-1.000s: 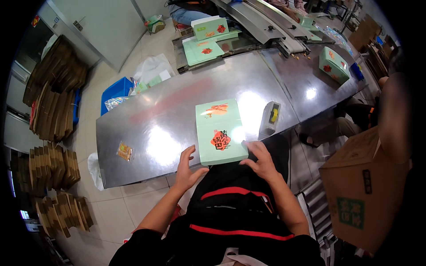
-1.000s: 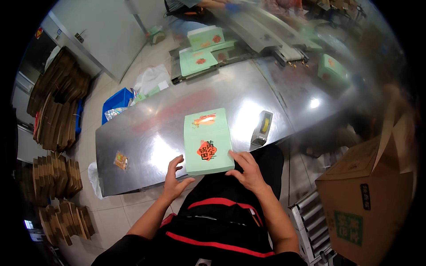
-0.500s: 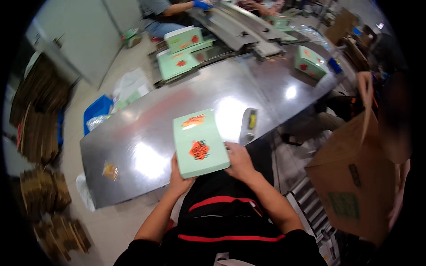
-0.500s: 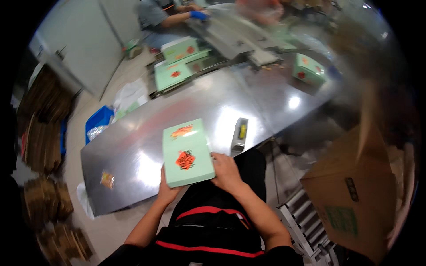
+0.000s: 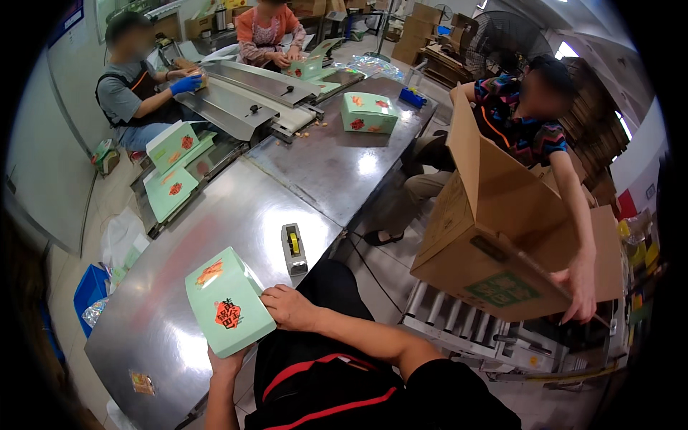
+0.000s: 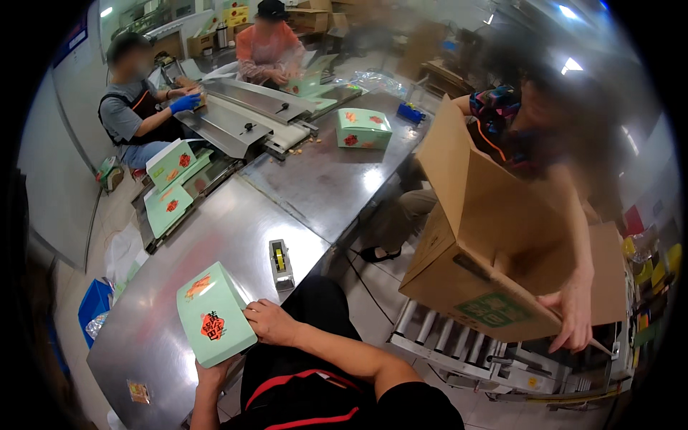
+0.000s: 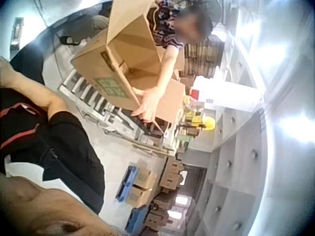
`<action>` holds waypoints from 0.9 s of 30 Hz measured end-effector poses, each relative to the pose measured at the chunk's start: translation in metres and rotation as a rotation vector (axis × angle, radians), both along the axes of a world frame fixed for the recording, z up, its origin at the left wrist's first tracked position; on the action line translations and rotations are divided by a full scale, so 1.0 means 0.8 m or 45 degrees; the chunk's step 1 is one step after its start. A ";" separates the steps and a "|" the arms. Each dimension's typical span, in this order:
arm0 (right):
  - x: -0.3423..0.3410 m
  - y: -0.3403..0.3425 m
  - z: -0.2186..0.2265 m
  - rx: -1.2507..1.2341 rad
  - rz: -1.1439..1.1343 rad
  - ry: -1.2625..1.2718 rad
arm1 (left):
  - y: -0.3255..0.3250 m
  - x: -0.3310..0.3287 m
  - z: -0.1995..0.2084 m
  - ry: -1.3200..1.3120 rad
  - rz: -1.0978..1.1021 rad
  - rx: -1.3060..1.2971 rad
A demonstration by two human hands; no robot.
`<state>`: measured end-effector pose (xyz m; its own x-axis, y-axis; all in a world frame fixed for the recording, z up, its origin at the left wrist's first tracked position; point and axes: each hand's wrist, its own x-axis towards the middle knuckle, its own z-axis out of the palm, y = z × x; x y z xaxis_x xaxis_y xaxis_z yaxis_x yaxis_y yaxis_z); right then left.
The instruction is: The person places trays of individually wrapped snacks into light green boxes, closes the lids, and moves the sealed boxes into a larger cardboard carton. The process repeats with multiple boxes on a metal worktable.
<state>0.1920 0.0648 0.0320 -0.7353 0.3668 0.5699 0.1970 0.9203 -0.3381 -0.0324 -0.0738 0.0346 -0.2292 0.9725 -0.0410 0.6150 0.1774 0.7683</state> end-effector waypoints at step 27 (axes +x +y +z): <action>0.013 -0.028 0.012 -0.930 -0.367 0.350 | 0.006 0.015 -0.041 0.268 0.146 0.092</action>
